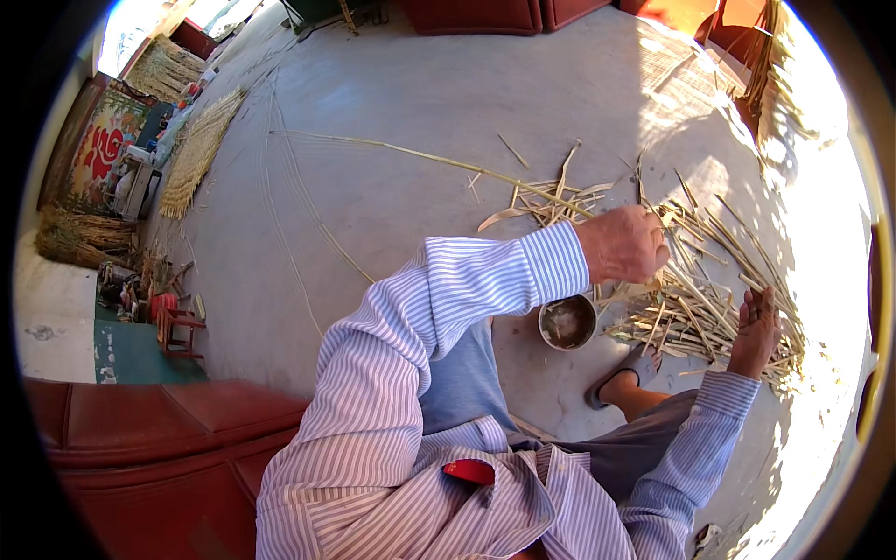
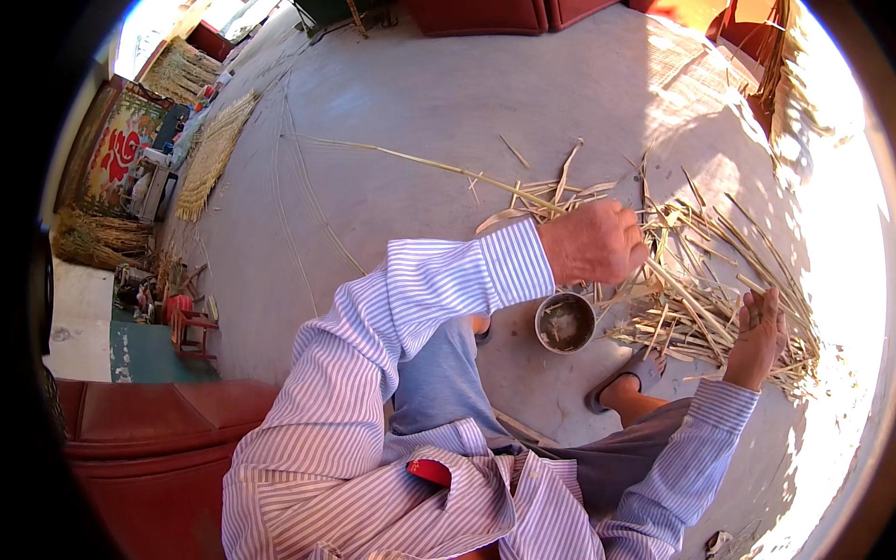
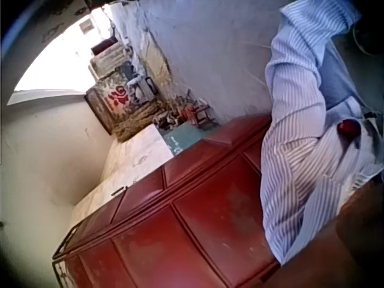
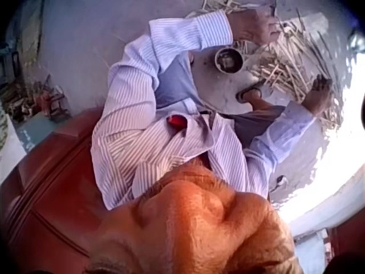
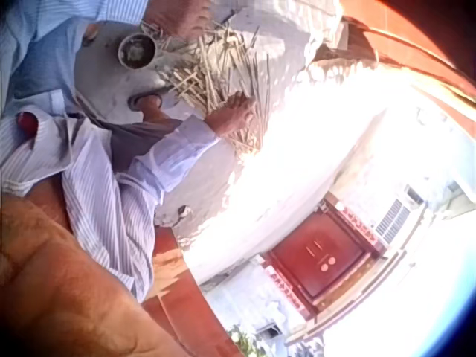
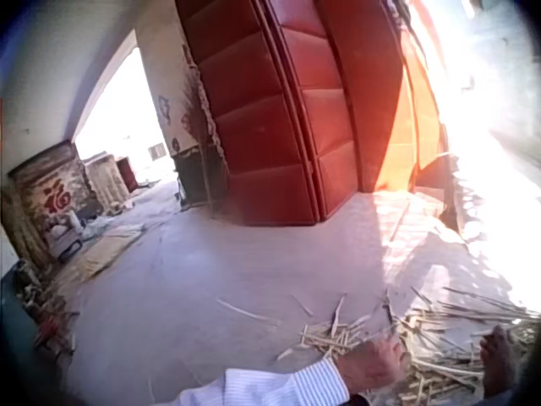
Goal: The person sits on the floor and repeatedly strips thin fibers from dried plant stalks by hand. The person discards the stripped fibers and accumulates the processed stalks in a pile.
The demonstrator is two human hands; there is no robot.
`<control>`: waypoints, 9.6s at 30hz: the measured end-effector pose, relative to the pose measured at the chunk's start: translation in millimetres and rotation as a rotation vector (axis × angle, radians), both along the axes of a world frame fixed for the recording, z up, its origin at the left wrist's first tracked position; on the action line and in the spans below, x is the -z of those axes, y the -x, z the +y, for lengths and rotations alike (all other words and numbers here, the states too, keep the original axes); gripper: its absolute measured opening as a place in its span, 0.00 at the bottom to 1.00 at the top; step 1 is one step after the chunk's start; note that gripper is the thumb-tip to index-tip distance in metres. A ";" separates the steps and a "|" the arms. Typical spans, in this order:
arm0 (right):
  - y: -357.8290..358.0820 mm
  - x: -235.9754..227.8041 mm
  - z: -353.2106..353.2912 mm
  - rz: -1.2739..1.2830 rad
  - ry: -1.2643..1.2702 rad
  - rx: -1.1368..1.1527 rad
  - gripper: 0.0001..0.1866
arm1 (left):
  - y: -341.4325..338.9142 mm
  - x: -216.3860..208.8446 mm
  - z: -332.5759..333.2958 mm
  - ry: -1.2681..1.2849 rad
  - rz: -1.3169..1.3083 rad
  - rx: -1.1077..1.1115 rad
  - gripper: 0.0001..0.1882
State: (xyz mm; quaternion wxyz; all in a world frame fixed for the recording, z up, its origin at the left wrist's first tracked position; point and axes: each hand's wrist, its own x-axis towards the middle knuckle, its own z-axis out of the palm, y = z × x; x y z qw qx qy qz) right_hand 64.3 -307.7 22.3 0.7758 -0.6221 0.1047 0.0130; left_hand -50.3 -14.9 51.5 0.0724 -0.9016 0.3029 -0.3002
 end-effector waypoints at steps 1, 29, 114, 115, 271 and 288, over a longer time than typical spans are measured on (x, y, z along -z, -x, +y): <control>-0.8 1.8 2.9 -0.003 -0.013 -0.030 0.17 | 16.5 -13.1 -11.0 0.001 0.008 0.026 0.06; 32.7 -15.2 48.2 -0.035 0.079 -0.282 0.13 | 476.5 138.3 369.0 -0.127 0.966 -1.270 0.06; -67.4 285.0 -94.2 0.108 0.748 0.170 0.13 | 47.8 393.8 -62.2 0.058 1.224 -0.430 0.18; -49.0 308.6 -133.1 0.183 1.035 0.331 0.16 | 51.6 399.7 -60.3 0.019 1.227 -0.407 0.18; 70.8 20.8 144.4 0.235 -0.607 -0.659 0.11 | 42.5 -29.7 19.0 0.035 0.349 -0.427 0.10; 26.0 -8.1 90.2 0.068 -0.348 -0.388 0.12 | 75.0 -16.1 125.2 0.398 0.541 -0.567 0.10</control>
